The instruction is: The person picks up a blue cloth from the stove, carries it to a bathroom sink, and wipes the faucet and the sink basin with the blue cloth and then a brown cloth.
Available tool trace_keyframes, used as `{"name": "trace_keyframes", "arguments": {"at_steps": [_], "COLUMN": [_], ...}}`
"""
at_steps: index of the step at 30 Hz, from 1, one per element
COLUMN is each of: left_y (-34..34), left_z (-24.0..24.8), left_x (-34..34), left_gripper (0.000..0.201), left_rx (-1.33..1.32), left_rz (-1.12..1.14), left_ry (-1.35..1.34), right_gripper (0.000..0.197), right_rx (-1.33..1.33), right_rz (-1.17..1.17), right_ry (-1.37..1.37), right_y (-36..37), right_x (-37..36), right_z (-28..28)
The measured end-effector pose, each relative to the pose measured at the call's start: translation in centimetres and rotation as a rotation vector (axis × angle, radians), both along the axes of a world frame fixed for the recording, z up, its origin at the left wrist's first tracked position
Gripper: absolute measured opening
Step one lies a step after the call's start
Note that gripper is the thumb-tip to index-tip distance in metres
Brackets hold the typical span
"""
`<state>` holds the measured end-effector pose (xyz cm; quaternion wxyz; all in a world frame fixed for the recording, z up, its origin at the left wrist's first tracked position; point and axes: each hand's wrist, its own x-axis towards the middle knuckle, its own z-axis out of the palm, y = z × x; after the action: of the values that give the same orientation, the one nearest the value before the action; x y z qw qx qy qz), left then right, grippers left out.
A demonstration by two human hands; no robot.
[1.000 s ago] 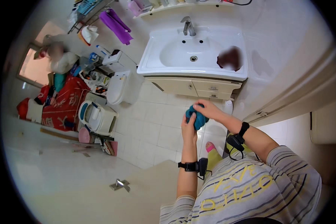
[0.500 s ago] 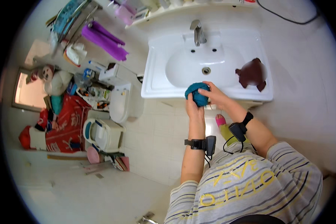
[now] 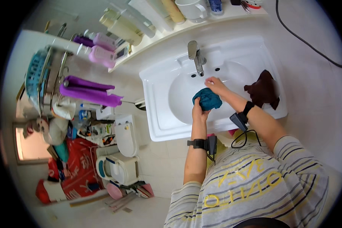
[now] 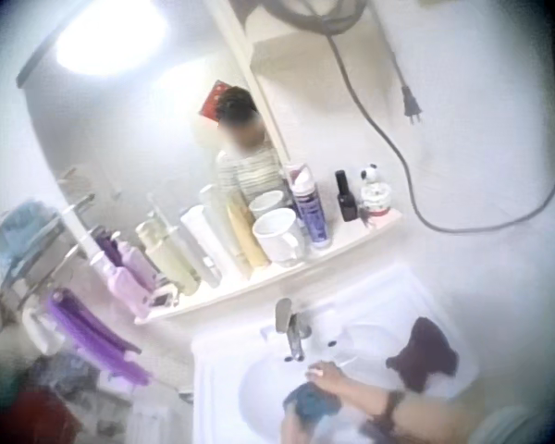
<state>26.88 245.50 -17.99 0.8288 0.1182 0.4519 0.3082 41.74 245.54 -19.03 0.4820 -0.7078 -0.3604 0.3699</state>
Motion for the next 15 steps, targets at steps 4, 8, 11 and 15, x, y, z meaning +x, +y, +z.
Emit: {"name": "trace_keyframes", "arguments": {"at_steps": [4, 8, 11, 15], "left_y": [3.8, 6.9, 8.6, 9.9], "left_z": [-2.4, -2.6, -2.5, -2.4], "left_x": [-1.8, -1.0, -0.6, 0.7], "left_gripper": [0.04, 0.042, 0.04, 0.039], "left_rx": [-0.08, -0.026, -0.02, -0.027], "left_rz": [0.018, -0.078, -0.106, -0.22], "left_ry": [0.004, -0.005, 0.021, 0.039], "right_gripper": [0.034, 0.033, 0.032, 0.022], "right_rx": [-0.055, -0.124, -0.101, -0.023], "right_rz": [-0.026, -0.108, -0.062, 0.028], "right_ry": [0.396, 0.201, 0.432, 0.869], "right_y": [3.5, 5.5, 7.1, 9.1], "right_x": [0.5, 1.3, 0.3, 0.7], "right_z": [5.7, 8.8, 10.8, 11.6]}}
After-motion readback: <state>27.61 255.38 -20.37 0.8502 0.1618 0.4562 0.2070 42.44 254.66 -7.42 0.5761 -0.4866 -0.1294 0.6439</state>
